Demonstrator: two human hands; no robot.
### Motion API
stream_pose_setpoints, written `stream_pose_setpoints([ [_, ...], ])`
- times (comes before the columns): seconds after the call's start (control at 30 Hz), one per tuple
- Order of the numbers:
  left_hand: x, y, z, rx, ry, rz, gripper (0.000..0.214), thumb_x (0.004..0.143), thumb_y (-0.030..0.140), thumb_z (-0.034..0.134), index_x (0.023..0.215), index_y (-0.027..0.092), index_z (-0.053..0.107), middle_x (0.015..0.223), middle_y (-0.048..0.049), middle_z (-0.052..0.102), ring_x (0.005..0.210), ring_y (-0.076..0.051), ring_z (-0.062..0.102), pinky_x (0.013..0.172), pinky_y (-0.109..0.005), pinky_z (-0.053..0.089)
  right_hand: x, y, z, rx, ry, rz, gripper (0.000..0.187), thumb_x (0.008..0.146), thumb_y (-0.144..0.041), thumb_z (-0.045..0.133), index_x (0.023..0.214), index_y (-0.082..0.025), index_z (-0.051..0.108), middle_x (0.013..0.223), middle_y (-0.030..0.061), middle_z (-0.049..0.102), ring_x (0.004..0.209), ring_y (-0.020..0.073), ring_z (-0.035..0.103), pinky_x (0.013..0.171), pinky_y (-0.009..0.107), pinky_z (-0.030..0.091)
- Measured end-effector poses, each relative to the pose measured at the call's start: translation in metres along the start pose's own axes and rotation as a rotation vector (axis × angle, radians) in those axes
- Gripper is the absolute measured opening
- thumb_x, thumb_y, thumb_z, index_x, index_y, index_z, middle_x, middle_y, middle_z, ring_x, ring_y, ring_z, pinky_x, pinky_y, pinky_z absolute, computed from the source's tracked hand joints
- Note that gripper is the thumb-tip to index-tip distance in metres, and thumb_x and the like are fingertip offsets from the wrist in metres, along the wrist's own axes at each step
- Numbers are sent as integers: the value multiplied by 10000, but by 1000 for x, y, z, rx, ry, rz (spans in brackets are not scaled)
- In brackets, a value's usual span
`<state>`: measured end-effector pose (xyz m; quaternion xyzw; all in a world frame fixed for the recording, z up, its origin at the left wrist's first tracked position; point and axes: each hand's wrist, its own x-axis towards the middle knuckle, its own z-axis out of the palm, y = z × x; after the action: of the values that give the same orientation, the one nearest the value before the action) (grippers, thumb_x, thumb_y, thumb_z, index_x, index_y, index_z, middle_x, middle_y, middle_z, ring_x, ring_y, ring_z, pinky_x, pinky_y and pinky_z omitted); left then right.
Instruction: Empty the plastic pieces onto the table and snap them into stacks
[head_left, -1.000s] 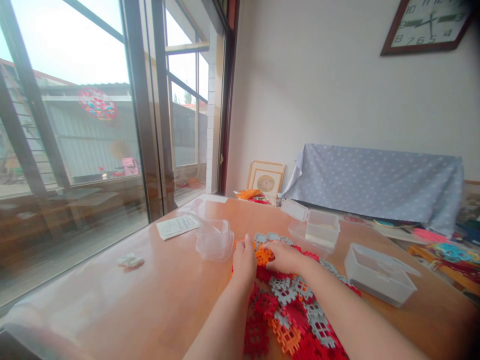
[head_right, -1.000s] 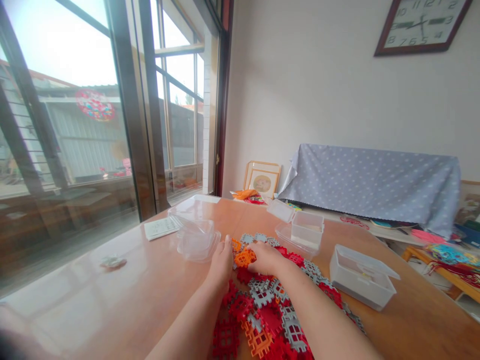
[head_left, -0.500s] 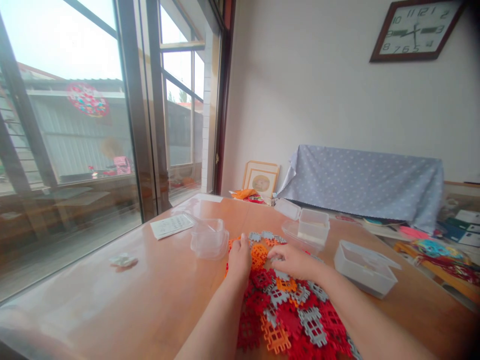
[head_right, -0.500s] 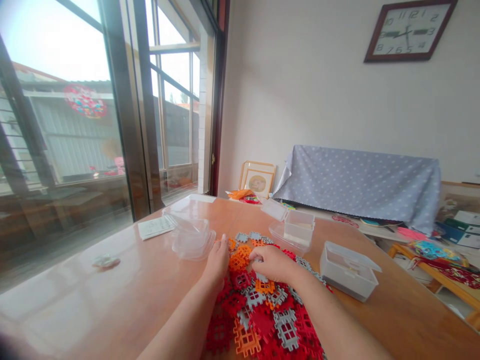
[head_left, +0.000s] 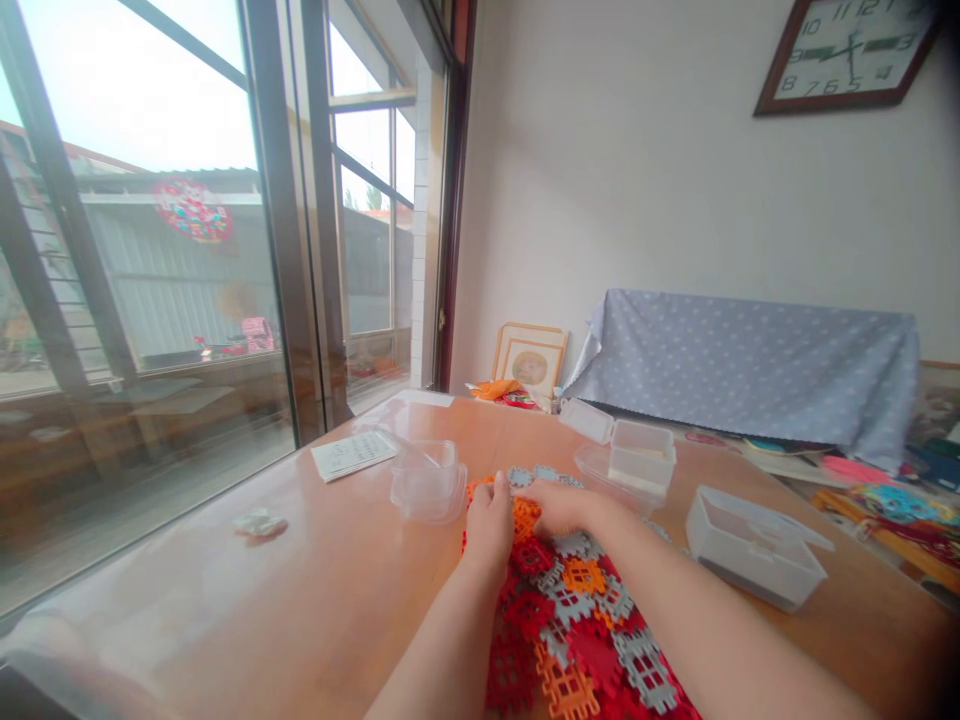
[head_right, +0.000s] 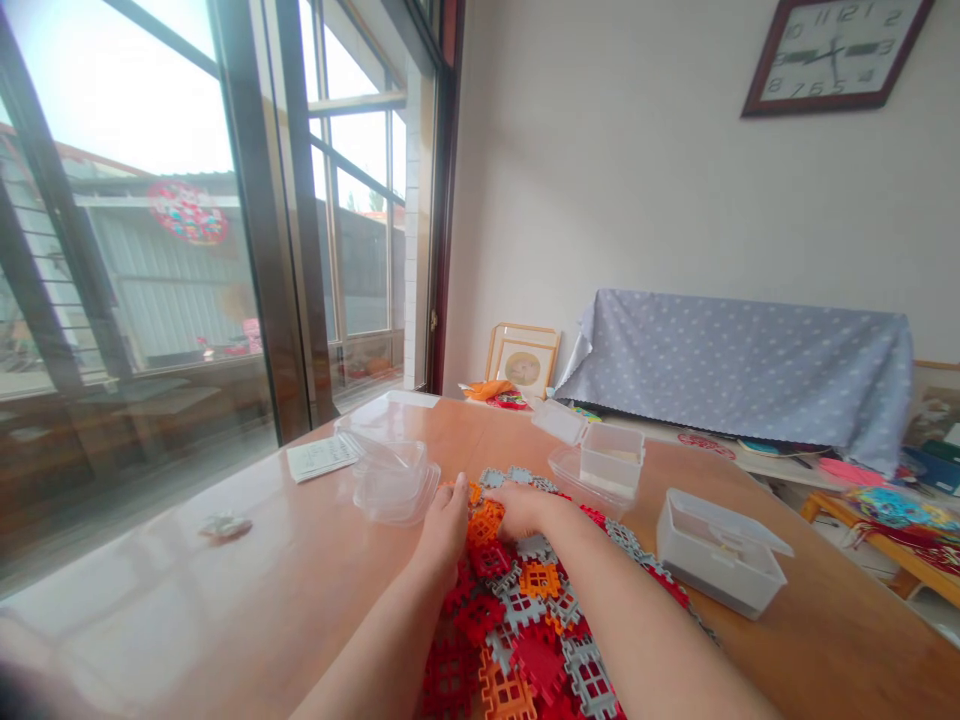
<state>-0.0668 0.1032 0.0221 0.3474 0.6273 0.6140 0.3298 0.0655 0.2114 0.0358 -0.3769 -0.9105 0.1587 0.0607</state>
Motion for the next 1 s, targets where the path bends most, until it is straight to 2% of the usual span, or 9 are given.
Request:
stream_pose_setpoints([
  [0.1, 1, -1, 1, 10, 0, 2, 495, 890, 661, 480, 878, 190, 632, 861, -106, 696, 912, -280, 643, 805, -362, 476, 1, 2, 0, -21, -78, 12, 418, 514, -265, 804, 931, -286, 781, 1043, 20, 732, 794, 203, 683, 722, 296, 519],
  [0.23, 0, -1, 1, 24, 0, 1, 481, 889, 653, 485, 866, 196, 632, 843, -98, 693, 912, -280, 644, 801, -356, 475, -6, -4, -3, 29, -120, 0, 295, 556, -238, 774, 850, -234, 756, 832, -9, 732, 671, 163, 631, 633, 262, 483],
  [0.33, -1, 0, 1, 24, 1, -1, 475, 893, 646, 491, 881, 193, 632, 850, -97, 695, 913, -279, 639, 809, -357, 468, -19, -10, -15, 95, -96, -8, 318, 582, -230, 763, 897, -206, 726, 795, -21, 727, 664, 155, 619, 618, 247, 477],
  [0.43, -1, -1, 1, 28, -10, 5, 480, 904, 647, 470, 878, 193, 624, 875, -92, 697, 903, -266, 635, 795, -346, 460, -43, -12, -32, 161, -24, -15, 438, 616, -273, 772, 1040, -203, 684, 932, 0, 730, 766, 175, 645, 656, 247, 493],
  [0.5, -1, -3, 2, 65, -28, 26, 495, 917, 651, 436, 867, 194, 618, 895, -85, 698, 896, -255, 633, 778, -334, 452, -64, -10, -42, 188, 17, -19, 448, 667, -263, 734, 1106, -212, 659, 1014, 12, 719, 851, 187, 651, 713, 257, 502],
  [0.63, -2, -7, 4, 252, -106, 117, 502, 932, 642, 412, 904, 194, 636, 925, -76, 708, 900, -252, 640, 767, -327, 445, -110, 3, -47, 326, 44, 31, 487, 674, -289, 775, 1138, -215, 647, 1016, 23, 717, 895, 220, 656, 783, 306, 516],
  [0.73, -9, -6, 6, 355, -200, 210, 466, 916, 625, 469, 961, 203, 663, 961, -76, 726, 920, -252, 656, 783, -322, 463, -138, 14, -38, 466, 100, 63, 511, 706, -365, 796, 1167, -207, 642, 1077, 46, 734, 975, 265, 664, 865, 369, 526],
  [0.83, -24, 1, 6, 397, -379, 339, 498, 865, 656, 552, 1059, 217, 685, 1064, -83, 730, 988, -260, 660, 843, -332, 490, -155, 24, -27, 556, 190, 114, 538, 743, -463, 782, 1193, -207, 636, 1152, 64, 738, 1054, 294, 665, 919, 404, 523],
  [1.0, -51, 11, 0, 554, -807, 592, 895, 596, 736, 783, 1365, 321, 587, 1322, -80, 632, 1235, -357, 564, 1051, -475, 436, -173, 41, -16, 513, 405, 270, 365, 893, -488, 595, 1125, -215, 661, 1106, 57, 757, 1029, 279, 685, 931, 401, 513],
])
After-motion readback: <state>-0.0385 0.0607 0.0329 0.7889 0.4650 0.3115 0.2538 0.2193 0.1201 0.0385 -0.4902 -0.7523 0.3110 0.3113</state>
